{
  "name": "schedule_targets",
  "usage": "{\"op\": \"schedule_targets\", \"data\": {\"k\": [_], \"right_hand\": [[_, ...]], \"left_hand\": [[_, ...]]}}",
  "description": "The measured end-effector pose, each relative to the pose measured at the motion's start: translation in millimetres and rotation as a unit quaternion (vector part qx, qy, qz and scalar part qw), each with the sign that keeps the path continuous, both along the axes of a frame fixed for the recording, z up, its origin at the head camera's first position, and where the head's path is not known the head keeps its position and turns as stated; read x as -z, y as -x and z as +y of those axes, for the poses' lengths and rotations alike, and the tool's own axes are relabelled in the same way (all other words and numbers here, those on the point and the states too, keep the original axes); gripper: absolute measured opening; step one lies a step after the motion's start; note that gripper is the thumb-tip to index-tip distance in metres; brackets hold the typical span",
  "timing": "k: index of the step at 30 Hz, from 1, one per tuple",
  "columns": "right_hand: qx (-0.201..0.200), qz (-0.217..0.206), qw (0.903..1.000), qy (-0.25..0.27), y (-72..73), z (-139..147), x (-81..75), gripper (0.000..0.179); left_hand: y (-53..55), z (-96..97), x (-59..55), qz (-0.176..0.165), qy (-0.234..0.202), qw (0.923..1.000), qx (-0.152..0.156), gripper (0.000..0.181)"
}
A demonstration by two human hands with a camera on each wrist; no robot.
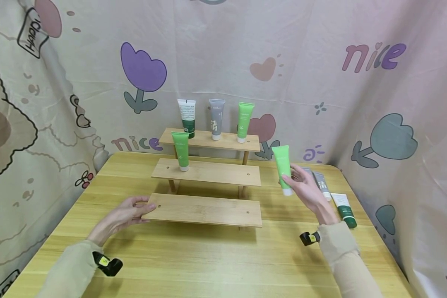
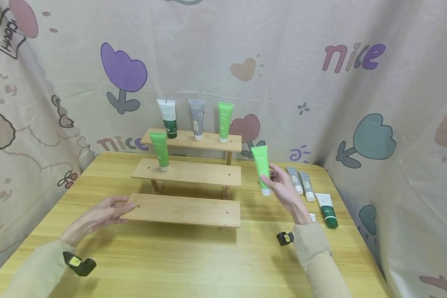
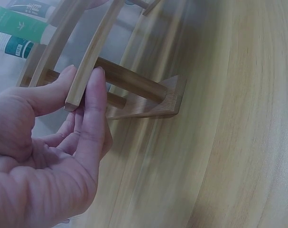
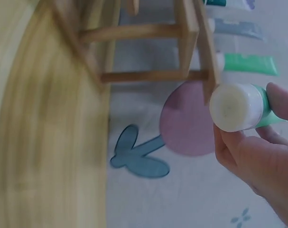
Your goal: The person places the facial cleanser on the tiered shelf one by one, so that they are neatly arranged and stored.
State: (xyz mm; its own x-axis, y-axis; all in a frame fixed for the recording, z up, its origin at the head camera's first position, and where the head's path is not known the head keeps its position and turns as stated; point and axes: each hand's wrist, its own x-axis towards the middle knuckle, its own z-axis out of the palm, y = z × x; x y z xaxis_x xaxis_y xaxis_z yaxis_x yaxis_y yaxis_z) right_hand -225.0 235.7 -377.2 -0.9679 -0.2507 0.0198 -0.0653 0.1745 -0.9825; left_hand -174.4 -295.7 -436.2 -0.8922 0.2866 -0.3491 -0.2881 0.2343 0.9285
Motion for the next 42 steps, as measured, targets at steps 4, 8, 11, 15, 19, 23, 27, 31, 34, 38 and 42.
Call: {"op": "schedule_targets", "data": {"k": [4,8,11,15,19,23,27,31,34,38,42], "right_hand": [[0.007,0.018,0.9997,0.015,4.5,-15,-7.8,0.056],[0.010,0.041,0.9986,0.031,10.2,-30,-12.2,0.052],[0.014,0.059,0.9976,0.034,14.2,-40,-15.1,0.050],[0.013,0.074,0.9967,0.032,18.1,-52,-19.7,0.049],[0.007,0.080,0.9961,0.036,21.4,-63,-23.7,0.049],[-0.002,0.084,0.9955,0.045,24.0,-74,-28.2,0.048],[-0.007,0.087,0.9952,0.045,26.6,-83,-32.6,0.050],[-0.011,0.086,0.9957,0.034,29.7,-90,-35.5,0.051],[-0.011,0.083,0.9960,0.032,32.2,-94,-37.2,0.050],[-0.011,0.085,0.9959,0.027,35.6,-102,-38.8,0.048],[-0.011,0.081,0.9964,0.021,39.6,-108,-38.9,0.049]], "left_hand": [[0.9,-0.9,1.4,0.001,-0.003,1.0000,0.001,0.079],[0.6,-0.1,1.5,0.002,-0.002,1.0000,0.002,0.080],[0.6,0.6,1.5,0.001,-0.002,1.0000,0.002,0.080],[0.6,1.1,1.4,-0.001,0.001,1.0000,0.000,0.080],[0.6,1.0,1.3,-0.002,0.003,1.0000,-0.001,0.081],[0.3,1.2,0.8,0.000,0.002,1.0000,0.001,0.082],[-0.1,1.3,0.7,0.002,-0.005,1.0000,0.005,0.083],[-0.2,1.3,1.0,0.003,-0.006,1.0000,0.007,0.084],[0.1,1.1,1.4,0.003,-0.005,1.0000,0.005,0.084],[0.6,0.4,1.8,0.002,-0.004,1.0000,0.005,0.083],[1.0,-0.2,1.8,0.001,-0.005,1.0000,0.004,0.083]]}}
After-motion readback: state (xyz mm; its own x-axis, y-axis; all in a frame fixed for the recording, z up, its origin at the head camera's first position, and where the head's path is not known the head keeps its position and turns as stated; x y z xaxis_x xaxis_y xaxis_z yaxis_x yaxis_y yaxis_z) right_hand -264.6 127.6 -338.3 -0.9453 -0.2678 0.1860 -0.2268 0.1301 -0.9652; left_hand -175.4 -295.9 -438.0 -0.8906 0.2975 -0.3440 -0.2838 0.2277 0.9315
